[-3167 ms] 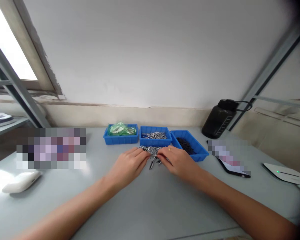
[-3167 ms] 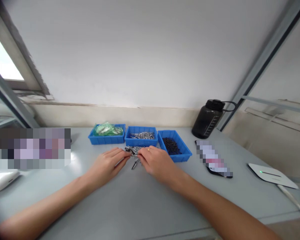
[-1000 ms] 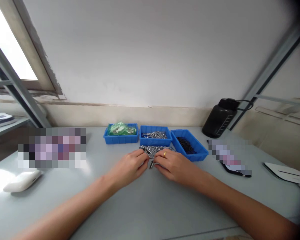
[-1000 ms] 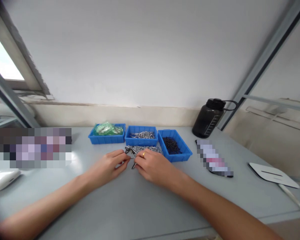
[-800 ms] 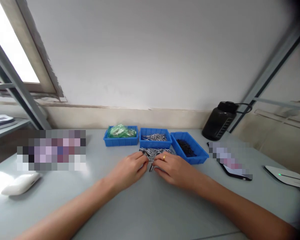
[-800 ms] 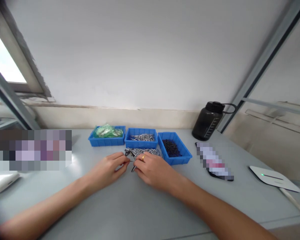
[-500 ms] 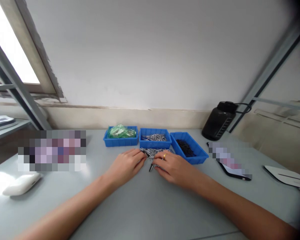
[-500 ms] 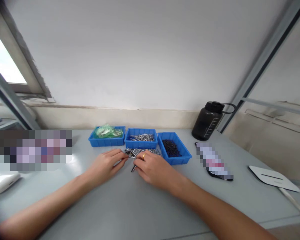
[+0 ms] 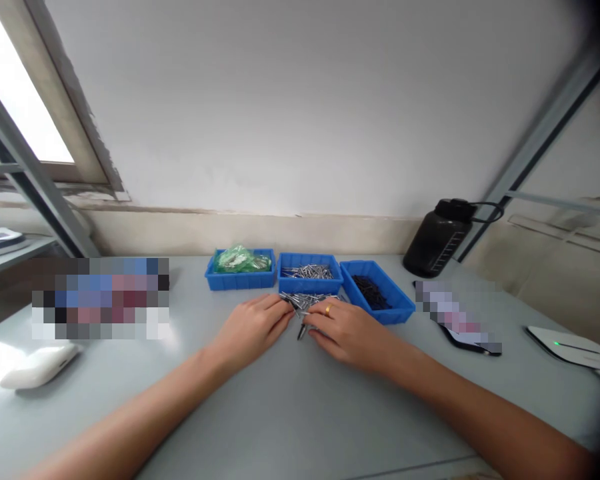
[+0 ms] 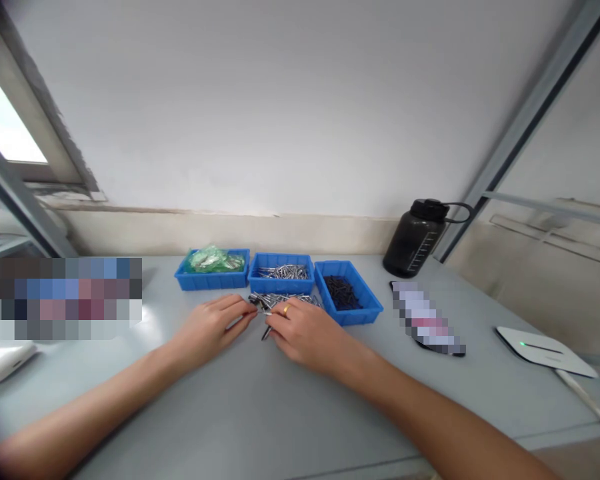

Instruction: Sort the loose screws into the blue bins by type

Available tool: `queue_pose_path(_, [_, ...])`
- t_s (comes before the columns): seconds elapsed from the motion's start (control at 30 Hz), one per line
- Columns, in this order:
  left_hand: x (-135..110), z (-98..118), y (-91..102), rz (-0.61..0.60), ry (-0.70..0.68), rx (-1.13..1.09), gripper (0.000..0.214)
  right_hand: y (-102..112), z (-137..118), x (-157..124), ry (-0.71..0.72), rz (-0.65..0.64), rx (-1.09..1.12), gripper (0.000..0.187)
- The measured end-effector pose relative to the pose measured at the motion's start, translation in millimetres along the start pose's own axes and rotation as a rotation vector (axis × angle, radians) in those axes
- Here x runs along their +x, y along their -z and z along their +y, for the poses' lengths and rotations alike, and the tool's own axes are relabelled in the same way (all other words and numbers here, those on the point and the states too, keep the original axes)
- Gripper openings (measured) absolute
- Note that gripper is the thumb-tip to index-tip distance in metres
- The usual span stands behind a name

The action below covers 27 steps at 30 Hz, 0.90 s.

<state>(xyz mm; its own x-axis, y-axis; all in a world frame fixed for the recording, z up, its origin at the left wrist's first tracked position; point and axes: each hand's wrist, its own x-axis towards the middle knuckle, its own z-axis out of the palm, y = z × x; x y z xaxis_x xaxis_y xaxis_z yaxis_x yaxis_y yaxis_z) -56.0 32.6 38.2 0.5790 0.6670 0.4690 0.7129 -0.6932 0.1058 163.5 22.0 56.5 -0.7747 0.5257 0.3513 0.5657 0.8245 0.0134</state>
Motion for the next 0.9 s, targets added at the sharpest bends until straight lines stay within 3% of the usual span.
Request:
queue_pose_path(0.63, [-1.5, -1.4, -2.4, 0.000, 0.007, 0.015, 0.023, 0.9, 1.3, -0.5, 0.003, -0.015, 0.054, 0.019])
queue_pose_path(0.9, [-0.7, 0.3, -0.7, -0.030, 0.126, 0.043, 0.023, 4.1, 0.3, -0.3, -0.015, -0.029, 0.076, 0.018])
